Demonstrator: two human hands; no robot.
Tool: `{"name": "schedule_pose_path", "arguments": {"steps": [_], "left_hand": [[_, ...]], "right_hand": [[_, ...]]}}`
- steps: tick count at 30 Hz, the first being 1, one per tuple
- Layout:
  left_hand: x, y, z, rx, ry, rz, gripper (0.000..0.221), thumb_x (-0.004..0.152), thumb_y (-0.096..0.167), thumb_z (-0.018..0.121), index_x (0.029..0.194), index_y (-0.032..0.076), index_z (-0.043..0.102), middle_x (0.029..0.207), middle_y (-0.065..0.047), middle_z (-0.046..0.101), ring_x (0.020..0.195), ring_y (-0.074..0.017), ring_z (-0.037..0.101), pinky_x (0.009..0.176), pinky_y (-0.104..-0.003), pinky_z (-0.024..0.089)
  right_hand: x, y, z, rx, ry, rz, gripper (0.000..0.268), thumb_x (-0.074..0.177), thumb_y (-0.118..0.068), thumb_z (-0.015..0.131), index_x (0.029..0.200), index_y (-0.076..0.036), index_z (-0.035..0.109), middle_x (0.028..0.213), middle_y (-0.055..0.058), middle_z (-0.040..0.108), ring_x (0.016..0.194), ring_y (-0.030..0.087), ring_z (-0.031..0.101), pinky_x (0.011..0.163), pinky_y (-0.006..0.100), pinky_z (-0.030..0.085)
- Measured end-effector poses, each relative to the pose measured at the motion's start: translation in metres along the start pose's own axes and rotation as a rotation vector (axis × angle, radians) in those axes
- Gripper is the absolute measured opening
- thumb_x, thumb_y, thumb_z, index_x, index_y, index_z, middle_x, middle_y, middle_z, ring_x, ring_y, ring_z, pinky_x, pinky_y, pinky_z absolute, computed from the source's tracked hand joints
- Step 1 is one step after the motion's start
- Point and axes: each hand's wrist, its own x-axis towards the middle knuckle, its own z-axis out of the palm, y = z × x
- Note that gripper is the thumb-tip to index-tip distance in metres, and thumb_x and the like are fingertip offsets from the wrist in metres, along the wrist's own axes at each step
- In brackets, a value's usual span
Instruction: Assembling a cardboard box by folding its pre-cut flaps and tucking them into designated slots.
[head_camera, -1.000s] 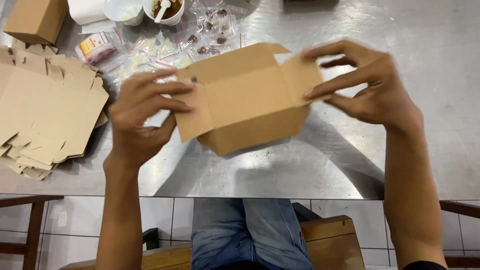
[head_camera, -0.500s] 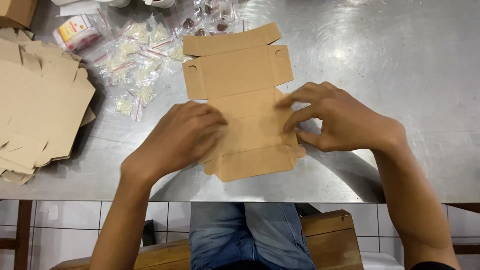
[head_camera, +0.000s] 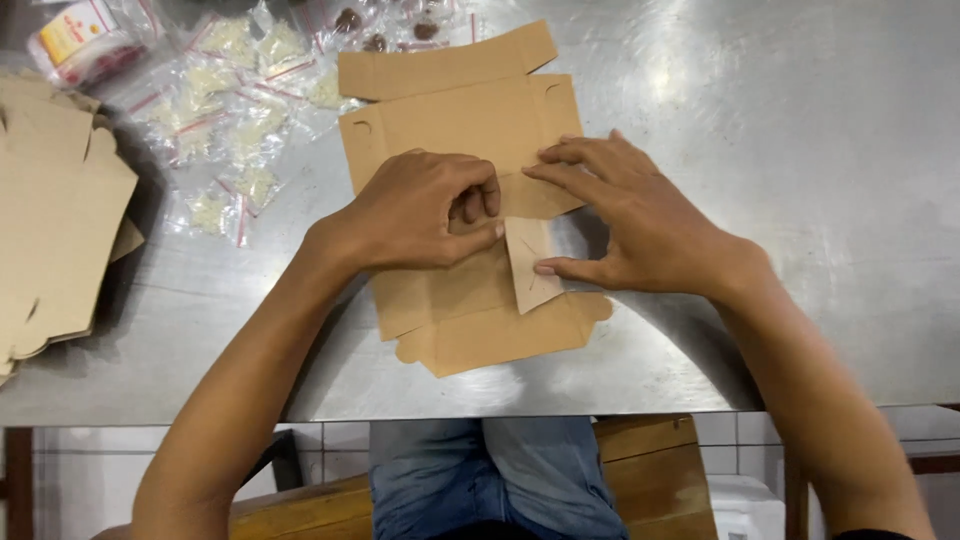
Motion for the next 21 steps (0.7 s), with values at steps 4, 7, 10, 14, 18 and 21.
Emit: {"name": "schedule_pose_path", "arguments": {"steps": [4,7,10,14,18,21], "left_hand": [[-0.006,-0.008,0.011,-0.048,0.121,0.118,0.017,0.082,0.032,0.065,0.088,0.016,0.064,0.078,0.005,0.068,0.070,-0.0166,0.064,0.071,-0.038,0.048],[-0.002,-0.011,0.019,0.018,0.131,0.099,0.038,0.082,0.052,0.075,0.086,0.018,0.060,0.080,0.007,0.068,0.075,-0.0191,0.064,0.074,-0.040,0.043],[0.000,-0.016,0.026,0.102,0.146,0.136,0.051,0.082,0.065,0.076,0.087,0.018,0.055,0.080,0.005,0.063,0.072,-0.0222,0.060,0.067,-0.040,0.038],[0.001,-0.018,0.027,0.097,0.148,0.127,0.053,0.082,0.068,0.076,0.086,0.019,0.056,0.079,0.006,0.065,0.071,-0.0215,0.061,0.069,-0.040,0.039],[0.001,-0.017,0.025,0.079,0.149,0.129,0.052,0.080,0.067,0.077,0.086,0.019,0.057,0.078,0.007,0.065,0.071,-0.0198,0.061,0.067,-0.040,0.039],[0.001,-0.016,0.024,0.094,0.139,0.112,0.053,0.080,0.068,0.079,0.086,0.019,0.058,0.078,0.007,0.065,0.071,-0.0210,0.062,0.067,-0.040,0.039]], "right_hand": [[-0.002,0.003,0.005,-0.032,0.028,0.002,0.088,0.081,-0.050,0.084,0.150,-0.009,0.051,0.146,0.018,0.050,0.142,0.036,0.046,0.117,0.074,0.024],[-0.002,0.006,0.001,-0.059,-0.028,0.013,0.096,0.077,-0.056,0.085,0.152,-0.008,0.048,0.149,0.016,0.047,0.143,0.036,0.043,0.120,0.074,0.015],[-0.001,0.007,-0.001,-0.031,-0.071,0.015,0.104,0.073,-0.057,0.088,0.154,-0.009,0.044,0.148,0.016,0.046,0.143,0.036,0.041,0.121,0.073,0.008],[-0.001,0.012,0.002,-0.028,-0.033,-0.008,0.098,0.078,-0.056,0.085,0.154,-0.008,0.046,0.147,0.016,0.048,0.141,0.036,0.044,0.120,0.075,0.007],[0.000,0.017,0.006,-0.002,0.045,0.011,0.077,0.088,-0.043,0.081,0.150,-0.011,0.052,0.141,0.014,0.055,0.135,0.032,0.051,0.122,0.075,0.012],[0.001,0.020,0.011,-0.022,0.106,0.004,0.063,0.093,-0.038,0.078,0.145,-0.009,0.058,0.135,0.014,0.060,0.128,0.031,0.056,0.122,0.075,0.014]]}}
